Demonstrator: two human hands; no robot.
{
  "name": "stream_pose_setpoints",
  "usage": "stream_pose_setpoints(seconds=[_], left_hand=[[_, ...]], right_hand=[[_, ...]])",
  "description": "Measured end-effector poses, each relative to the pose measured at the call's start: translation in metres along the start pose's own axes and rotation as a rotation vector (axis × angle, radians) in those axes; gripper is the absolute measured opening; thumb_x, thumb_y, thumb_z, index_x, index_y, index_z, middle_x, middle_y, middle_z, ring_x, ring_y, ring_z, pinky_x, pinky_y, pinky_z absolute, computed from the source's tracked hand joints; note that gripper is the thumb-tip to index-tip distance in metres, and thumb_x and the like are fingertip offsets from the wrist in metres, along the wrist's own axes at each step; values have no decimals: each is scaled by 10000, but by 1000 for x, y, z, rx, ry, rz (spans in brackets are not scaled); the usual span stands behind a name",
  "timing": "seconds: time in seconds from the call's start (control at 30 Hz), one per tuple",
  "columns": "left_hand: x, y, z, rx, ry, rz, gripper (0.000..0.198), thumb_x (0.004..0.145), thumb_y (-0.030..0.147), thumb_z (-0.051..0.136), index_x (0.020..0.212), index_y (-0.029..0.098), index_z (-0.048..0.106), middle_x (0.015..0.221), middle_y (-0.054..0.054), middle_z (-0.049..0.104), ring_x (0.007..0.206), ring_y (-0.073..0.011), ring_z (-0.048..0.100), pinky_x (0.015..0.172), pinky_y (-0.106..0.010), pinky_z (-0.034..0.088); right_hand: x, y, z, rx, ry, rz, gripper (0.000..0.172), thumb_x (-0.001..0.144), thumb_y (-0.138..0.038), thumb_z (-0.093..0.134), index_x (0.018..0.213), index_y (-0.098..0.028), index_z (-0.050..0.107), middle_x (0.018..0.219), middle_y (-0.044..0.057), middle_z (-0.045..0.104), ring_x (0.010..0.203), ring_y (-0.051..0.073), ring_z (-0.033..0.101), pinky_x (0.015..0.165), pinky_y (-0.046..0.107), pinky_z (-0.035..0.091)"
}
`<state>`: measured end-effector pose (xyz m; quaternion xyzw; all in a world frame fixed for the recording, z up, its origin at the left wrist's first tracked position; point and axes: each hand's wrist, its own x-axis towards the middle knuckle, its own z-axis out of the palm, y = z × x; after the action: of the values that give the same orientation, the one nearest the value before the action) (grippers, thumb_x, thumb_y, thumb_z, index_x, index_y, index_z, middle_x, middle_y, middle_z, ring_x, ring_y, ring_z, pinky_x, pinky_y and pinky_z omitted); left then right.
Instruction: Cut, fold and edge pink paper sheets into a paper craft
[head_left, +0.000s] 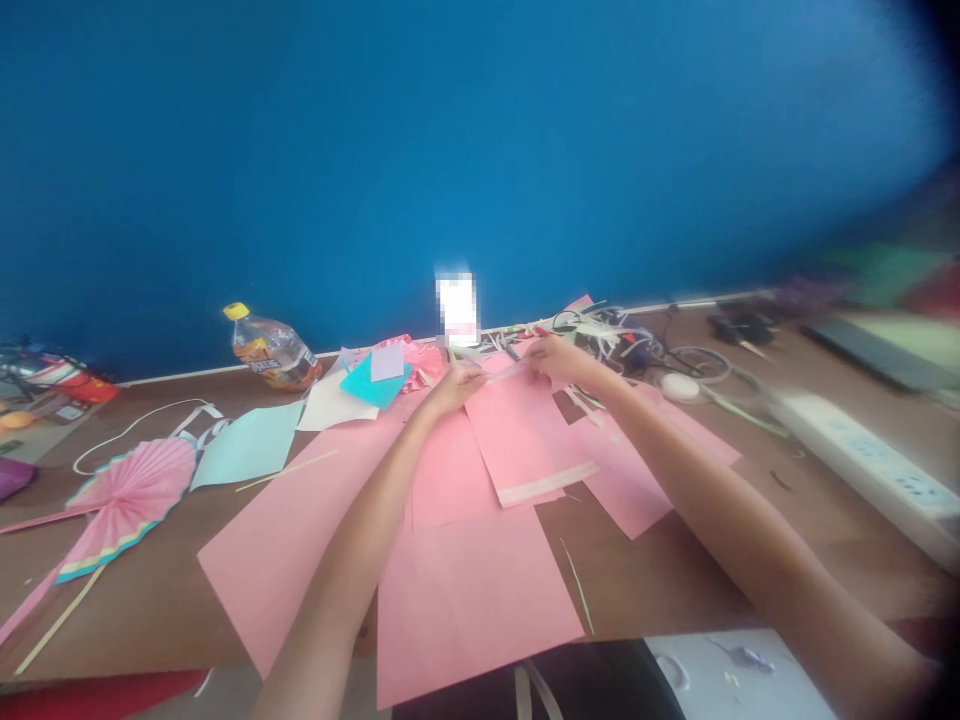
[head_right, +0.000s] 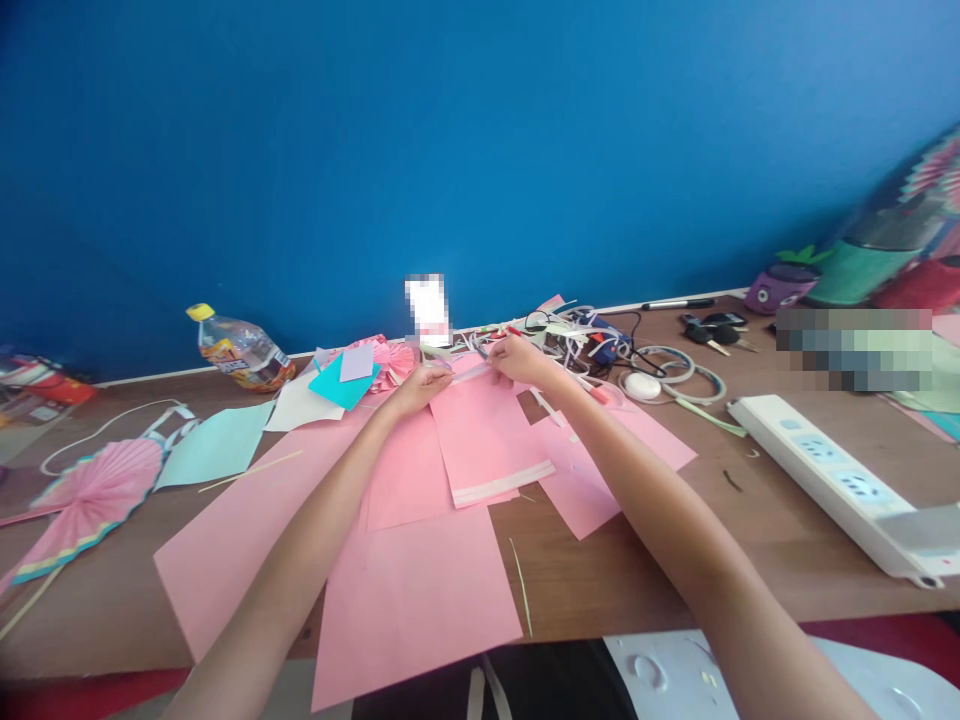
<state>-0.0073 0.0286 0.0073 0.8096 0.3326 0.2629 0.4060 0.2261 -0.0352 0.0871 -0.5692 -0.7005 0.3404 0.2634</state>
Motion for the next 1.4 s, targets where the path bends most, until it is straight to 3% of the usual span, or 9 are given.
stream_pose_setpoints(seconds=[0.13,0.33,0.43,0.63,0.77,0.97,1.1,1.2,1.4], left_hand=[[-4,4,-1,4,-23,26,463,861,511,467,1028,126,663,969,-78,662,913,-200,582,836,-316,431],[-9,12,-4,-154,-114,-57,535,811,521,557,1200,157,598,1216,-119,605,1128,-246,537,967,-360,400],[-9,19,-5,-173,-125,-73,525,814,516,558,1200,163,606,1266,-123,581,1171,-254,520,1004,-370,378],[-6,24,-4,-131,-134,-112,552,788,519,586,1196,149,613,1237,-137,604,1128,-265,560,970,-370,409],[-4,22,0,-124,-139,-165,583,771,496,611,1221,125,588,1109,-146,663,1025,-254,608,907,-375,445],[-3,25,3,-93,-126,-133,541,767,496,601,1153,118,635,983,-114,689,929,-227,619,860,-357,460],[-5,24,1,-87,-124,-123,574,742,520,619,1146,111,636,915,-101,692,905,-226,619,850,-360,462],[-7,20,0,-109,-99,-125,604,733,528,629,1157,98,622,943,-112,690,938,-235,614,868,-365,459],[-7,15,3,-171,-58,-135,563,753,520,620,1164,136,620,1100,-120,661,1037,-237,593,926,-362,437]], right_hand=[[2,3,1,27,-17,9,233,831,-153,522,617,-128,609,666,85,698,499,113,591,606,234,494],[2,6,0,-36,29,57,228,835,-184,520,644,-122,629,647,76,689,441,102,554,454,207,433],[-2,0,0,-71,0,43,239,840,-209,525,641,-125,628,602,63,675,424,99,540,437,207,411],[-4,-7,3,-69,-41,-45,227,835,-178,495,644,-136,609,621,43,682,420,86,531,423,201,377],[-1,-4,6,-33,-56,-71,170,832,-174,498,695,-146,596,693,51,708,437,85,541,433,198,390],[3,1,7,-38,-68,-62,127,830,-180,502,756,-151,601,696,41,708,433,94,551,423,201,378],[2,3,3,-120,28,-70,178,819,-162,486,681,-151,598,631,27,685,433,92,545,511,214,419],[-1,2,-1,-90,94,-64,173,822,-161,478,697,-153,598,627,29,680,452,99,546,555,226,437],[-4,-2,-4,12,91,-33,161,862,-249,490,763,-155,576,680,47,672,469,96,529,517,218,413]])
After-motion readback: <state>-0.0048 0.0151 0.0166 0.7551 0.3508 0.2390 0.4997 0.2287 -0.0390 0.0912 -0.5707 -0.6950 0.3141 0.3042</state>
